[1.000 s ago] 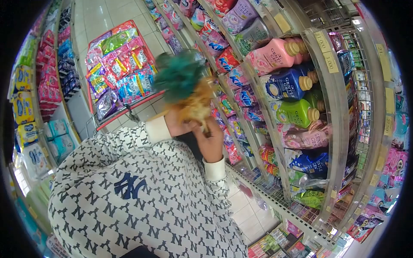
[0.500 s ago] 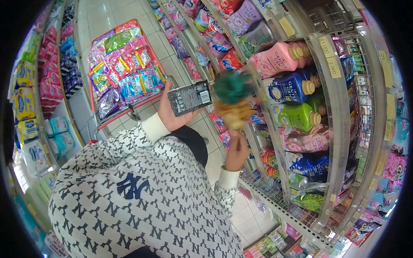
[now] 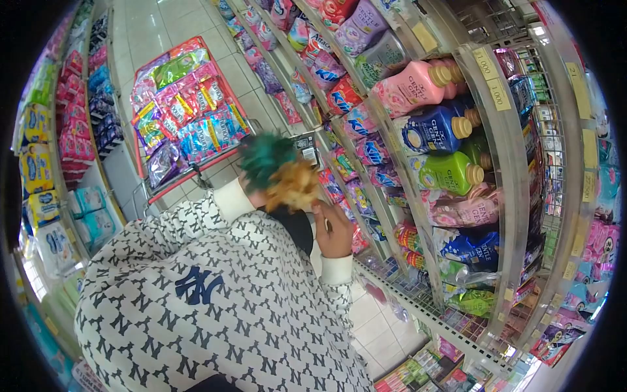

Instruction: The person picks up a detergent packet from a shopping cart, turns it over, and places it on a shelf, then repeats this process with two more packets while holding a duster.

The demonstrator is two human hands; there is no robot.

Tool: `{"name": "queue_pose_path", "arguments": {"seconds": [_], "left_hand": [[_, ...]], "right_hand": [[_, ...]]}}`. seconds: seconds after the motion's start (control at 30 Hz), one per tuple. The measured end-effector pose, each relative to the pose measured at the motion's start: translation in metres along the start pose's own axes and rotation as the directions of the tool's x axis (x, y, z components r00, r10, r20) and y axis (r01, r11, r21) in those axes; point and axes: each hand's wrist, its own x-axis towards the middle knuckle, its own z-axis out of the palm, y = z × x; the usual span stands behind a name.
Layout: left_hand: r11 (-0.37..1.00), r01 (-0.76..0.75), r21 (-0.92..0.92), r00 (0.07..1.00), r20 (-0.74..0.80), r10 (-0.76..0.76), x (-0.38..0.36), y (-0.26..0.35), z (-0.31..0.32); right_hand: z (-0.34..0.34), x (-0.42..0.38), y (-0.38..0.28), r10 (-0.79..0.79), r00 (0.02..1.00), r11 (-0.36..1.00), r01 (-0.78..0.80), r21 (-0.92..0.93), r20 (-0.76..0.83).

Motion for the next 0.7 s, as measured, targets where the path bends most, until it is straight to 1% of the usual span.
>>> {"name": "queue_pose_path", "arguments": {"seconds": [0.03, 0.1, 0.13, 0.17, 0.2, 0.23, 0.27, 0.3, 0.37, 0.4, 0.43, 0.5, 0.53, 0.57, 0.6, 0.63, 0.7], "left_hand": [[0.995, -0.081, 0.050, 0.992, -0.095, 0.086, 0.003, -0.006, 0.025], [0.958, -0.231, 0.172, 0.927, -0.262, 0.270, 0.008, -0.018, 0.069], [0.960, -0.234, 0.155, 0.945, -0.196, 0.262, 0.006, -0.017, 0.067], [0.957, -0.248, 0.149, 0.932, -0.232, 0.277, 0.006, -0.016, 0.065], [0.955, -0.259, 0.146, 0.919, -0.267, 0.290, 0.006, -0.015, 0.066], [0.953, -0.269, 0.142, 0.905, -0.302, 0.300, 0.007, -0.015, 0.067], [0.950, -0.276, 0.143, 0.925, -0.230, 0.303, 0.004, -0.013, 0.066], [0.954, -0.260, 0.147, 0.930, -0.229, 0.288, 0.005, -0.012, 0.062], [0.960, -0.234, 0.156, 0.937, -0.227, 0.265, 0.005, -0.007, 0.049], [0.992, -0.123, 0.031, 0.988, -0.095, 0.125, -0.001, -0.004, 0.028], [0.997, 0.006, -0.073, 0.998, 0.059, -0.002, -0.006, -0.001, 0.019], [0.998, -0.031, -0.054, 0.986, -0.164, 0.021, -0.006, 0.001, 0.009], [0.996, -0.090, 0.022, 0.977, -0.194, 0.093, -0.003, -0.007, 0.031], [0.984, -0.147, 0.098, 0.962, -0.218, 0.165, 0.001, -0.014, 0.054], [0.989, -0.147, 0.015, 0.959, -0.244, 0.146, 0.002, -0.015, 0.053], [0.991, -0.124, 0.051, 0.970, -0.202, 0.132, 0.001, -0.016, 0.058], [0.989, -0.074, 0.131, 0.989, -0.118, 0.089, 0.002, -0.017, 0.070]], "right_hand": [[0.002, 0.003, -0.004, -0.012, 1.000, 1.000, 0.012, -0.008, 0.020], [0.003, 0.006, 0.035, 0.129, 0.982, 0.989, -0.118, 0.086, -0.138], [-0.001, 0.010, 0.043, 0.194, 0.960, 0.974, -0.164, 0.156, -0.204], [-0.004, 0.011, 0.049, 0.263, 0.928, 0.952, -0.205, 0.229, -0.264], [-0.013, 0.014, 0.034, 0.318, 0.915, 0.911, -0.221, 0.348, -0.249], [-0.015, 0.013, 0.030, 0.316, 0.919, 0.904, -0.216, 0.369, -0.237], [-0.015, 0.010, 0.027, 0.317, 0.922, 0.896, -0.213, 0.389, -0.224], [-0.015, 0.006, 0.023, 0.317, 0.925, 0.888, -0.212, 0.409, -0.210], [-0.005, -0.006, 0.008, 0.135, 0.985, 0.973, -0.112, 0.200, -0.107], [-0.001, -0.010, 0.004, 0.048, 0.998, 0.994, -0.045, 0.099, -0.036], [0.001, -0.009, 0.004, 0.006, 1.000, 0.996, -0.006, 0.087, -0.007], [0.003, -0.003, 0.005, -0.082, 0.995, 0.995, 0.079, 0.069, 0.051], [0.002, 0.001, 0.024, -0.002, 1.000, 0.999, 0.002, 0.051, -0.006], [-0.002, 0.005, 0.041, 0.048, 0.992, 0.995, -0.037, 0.096, -0.120], [-0.007, 0.008, 0.052, 0.105, 0.967, 0.987, -0.073, 0.144, -0.230], [-0.013, 0.012, 0.055, 0.166, 0.927, 0.975, -0.104, 0.196, -0.337], [-0.033, 0.014, 0.047, 0.282, 0.903, 0.940, -0.192, 0.283, -0.325]]}}
